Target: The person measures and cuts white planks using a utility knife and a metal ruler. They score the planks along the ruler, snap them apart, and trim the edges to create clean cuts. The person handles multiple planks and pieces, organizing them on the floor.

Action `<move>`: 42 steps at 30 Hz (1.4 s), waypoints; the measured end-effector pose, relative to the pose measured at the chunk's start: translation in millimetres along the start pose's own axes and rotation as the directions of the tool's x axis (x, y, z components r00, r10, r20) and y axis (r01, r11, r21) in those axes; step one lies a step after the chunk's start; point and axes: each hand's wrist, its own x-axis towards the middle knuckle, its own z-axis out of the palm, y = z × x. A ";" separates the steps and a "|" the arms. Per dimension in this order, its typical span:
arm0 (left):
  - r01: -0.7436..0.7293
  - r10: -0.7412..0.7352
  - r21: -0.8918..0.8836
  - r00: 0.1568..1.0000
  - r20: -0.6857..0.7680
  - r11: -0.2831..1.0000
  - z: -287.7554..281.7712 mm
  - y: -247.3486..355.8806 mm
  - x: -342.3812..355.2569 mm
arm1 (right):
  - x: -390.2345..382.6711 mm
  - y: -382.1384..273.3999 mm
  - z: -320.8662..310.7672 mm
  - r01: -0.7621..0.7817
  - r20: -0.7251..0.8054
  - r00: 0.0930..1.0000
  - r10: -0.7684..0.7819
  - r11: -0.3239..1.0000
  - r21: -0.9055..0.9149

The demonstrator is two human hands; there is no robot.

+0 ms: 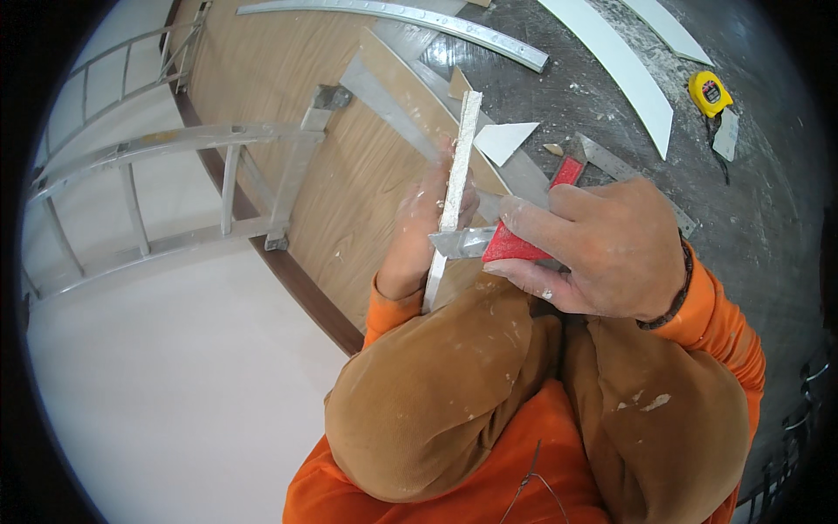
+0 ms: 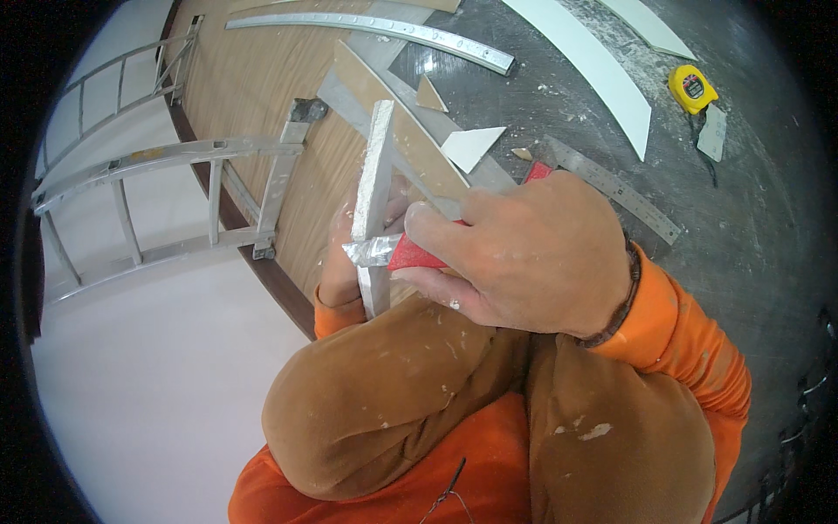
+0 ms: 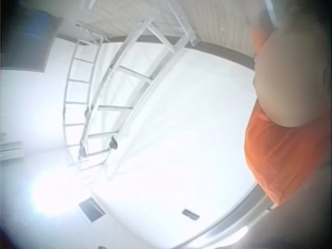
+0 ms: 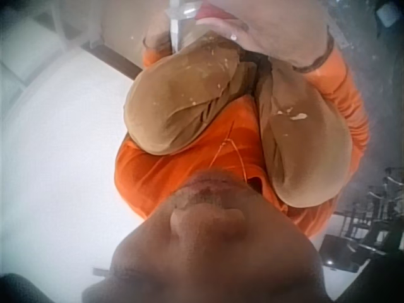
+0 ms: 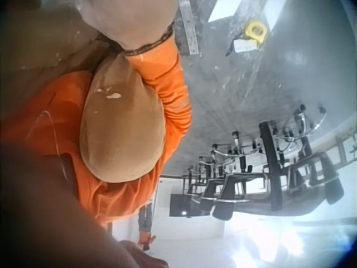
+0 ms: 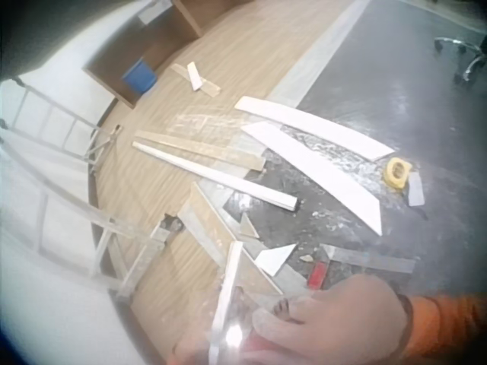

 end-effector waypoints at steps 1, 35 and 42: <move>0.002 -0.002 -0.001 1.000 0.024 1.000 -3.4 0.4 0.6 | -0.4 0.6 0.1 0.000 -0.004 1.000 0.000 1.000 0.001; -0.046 0.085 -0.171 0.970 0.226 0.984 -25.7 -21.4 -4.1 | 1.7 17.3 2.3 -0.180 -0.136 0.975 0.177 0.984 -0.010; -0.317 0.258 0.337 0.943 0.209 0.887 -25.1 -16.6 1.2 | 1.4 11.6 1.5 -0.145 -0.070 0.987 0.146 0.989 0.011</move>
